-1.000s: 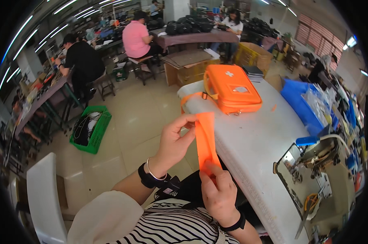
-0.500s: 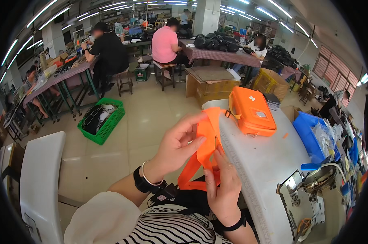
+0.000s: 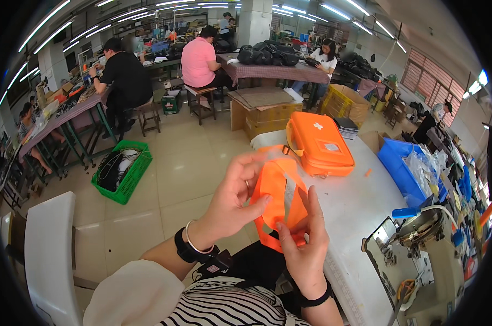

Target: The person folds an orange fabric strap and sews it using a sewing machine. They then inspect the strap and attach it to an orange first-aid bag. Finally, they walk over to a coworker to show the finished strap.

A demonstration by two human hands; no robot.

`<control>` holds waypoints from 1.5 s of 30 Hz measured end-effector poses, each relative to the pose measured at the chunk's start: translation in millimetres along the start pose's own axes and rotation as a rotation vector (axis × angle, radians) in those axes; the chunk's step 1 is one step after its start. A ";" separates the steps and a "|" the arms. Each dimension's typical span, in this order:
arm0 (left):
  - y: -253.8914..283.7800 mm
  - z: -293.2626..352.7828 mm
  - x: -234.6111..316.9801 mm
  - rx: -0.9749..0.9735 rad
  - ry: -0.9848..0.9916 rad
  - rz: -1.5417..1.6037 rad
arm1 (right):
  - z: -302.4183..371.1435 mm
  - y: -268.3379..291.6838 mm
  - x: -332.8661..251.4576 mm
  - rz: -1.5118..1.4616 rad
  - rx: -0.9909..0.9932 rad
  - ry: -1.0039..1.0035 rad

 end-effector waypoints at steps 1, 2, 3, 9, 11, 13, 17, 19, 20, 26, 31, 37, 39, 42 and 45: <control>-1.4 -2.5 1.9 -0.002 0.016 0.026 | 0.2 1.3 1.4 0.026 -0.010 0.004; -2.3 -4.8 2.3 -0.004 0.032 0.054 | 0.3 2.5 3.4 0.053 -0.020 0.007; -1.3 -5.7 1.3 -0.034 0.070 0.051 | 0.3 3.2 5.2 0.080 -0.030 0.010; 0.8 -3.2 3.7 -0.123 0.196 -0.013 | -2.1 7.7 9.8 0.085 -0.030 0.044; -0.9 -1.7 2.4 -0.119 0.230 -0.017 | -1.6 6.9 12.0 0.082 -0.038 0.038; -1.3 -1.4 -0.2 -0.140 0.210 -0.085 | -0.8 5.9 12.6 0.092 -0.030 0.029; -4.5 -1.1 -1.4 -0.173 0.182 -0.135 | 1.3 3.7 15.1 0.114 -0.015 0.005; -7.1 -0.3 -5.0 -0.204 0.127 -0.263 | 2.5 3.1 18.5 0.076 -0.038 0.001; -9.3 0.2 -6.6 -0.219 0.099 -0.328 | 3.4 3.2 20.2 0.039 -0.058 0.003; -28.5 -0.3 -15.9 -0.209 0.053 -0.278 | 10.2 1.1 40.3 -0.085 -0.025 0.026; -27.7 -2.2 -14.5 -0.235 0.087 -0.159 | 12.7 4.5 39.0 -0.150 0.042 -0.019; -28.4 -2.4 -19.8 -0.224 0.070 -0.111 | 18.8 7.9 41.8 -0.091 0.034 -0.055; -29.4 -2.7 -21.0 -0.221 0.061 -0.097 | 18.2 8.0 42.0 -0.080 0.043 -0.039; -34.2 -3.2 -19.5 -0.176 0.094 -0.058 | 16.9 6.5 41.0 -0.144 0.114 -0.080; -35.2 -2.0 -18.0 -0.175 0.135 0.026 | 17.4 6.6 40.3 -0.063 0.139 -0.012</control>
Point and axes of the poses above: each hand's wrist, its own z-axis away from the middle knuckle, its own y-axis out of the back of the hand, x = y × z, the point moved 1 cm from there along -z, towards the middle knuckle, and after that the axes turned 13 degrees about -x, right-handed, at the moved point
